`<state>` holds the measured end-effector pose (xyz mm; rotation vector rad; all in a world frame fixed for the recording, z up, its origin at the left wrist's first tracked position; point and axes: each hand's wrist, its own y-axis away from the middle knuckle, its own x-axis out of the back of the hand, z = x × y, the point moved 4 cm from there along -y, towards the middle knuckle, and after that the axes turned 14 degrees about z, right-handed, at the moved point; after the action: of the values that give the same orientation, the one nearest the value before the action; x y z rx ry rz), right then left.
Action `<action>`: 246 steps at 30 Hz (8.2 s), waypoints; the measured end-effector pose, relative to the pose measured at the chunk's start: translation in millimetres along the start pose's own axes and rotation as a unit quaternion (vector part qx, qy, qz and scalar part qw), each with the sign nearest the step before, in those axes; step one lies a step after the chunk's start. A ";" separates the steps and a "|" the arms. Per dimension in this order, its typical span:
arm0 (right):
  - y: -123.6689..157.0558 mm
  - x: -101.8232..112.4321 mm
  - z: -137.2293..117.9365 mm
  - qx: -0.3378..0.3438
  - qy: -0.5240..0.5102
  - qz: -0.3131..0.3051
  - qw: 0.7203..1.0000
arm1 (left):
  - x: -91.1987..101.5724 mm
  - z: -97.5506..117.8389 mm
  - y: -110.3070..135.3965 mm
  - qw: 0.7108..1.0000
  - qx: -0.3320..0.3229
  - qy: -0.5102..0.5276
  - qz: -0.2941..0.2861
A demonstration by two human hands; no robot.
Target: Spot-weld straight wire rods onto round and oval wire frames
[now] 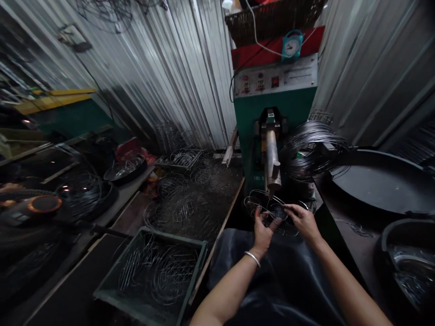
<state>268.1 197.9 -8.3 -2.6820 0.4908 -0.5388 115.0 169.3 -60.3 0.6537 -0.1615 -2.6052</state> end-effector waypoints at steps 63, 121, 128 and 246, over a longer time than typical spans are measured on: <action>6.9 15.3 -9.0 0.045 0.026 -0.026 0.998 | 11.2 11.9 -38.5 0.981 0.166 0.092 0.049; 36.6 35.7 51.0 -0.038 0.024 0.038 0.998 | 7.7 1.1 8.7 0.988 -0.016 -0.146 0.051; 35.5 34.3 51.2 -0.001 0.039 0.038 0.999 | 7.0 0.3 7.3 0.993 0.004 -0.111 0.048; 97.1 17.7 -11.9 -0.036 0.375 -0.089 0.922 | 47.4 -0.2 60.9 0.949 -0.109 -0.297 0.011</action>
<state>253.0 102.6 -32.3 -2.5134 0.4573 -1.6501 101.7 93.7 -67.3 -0.2211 -0.0582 -2.6663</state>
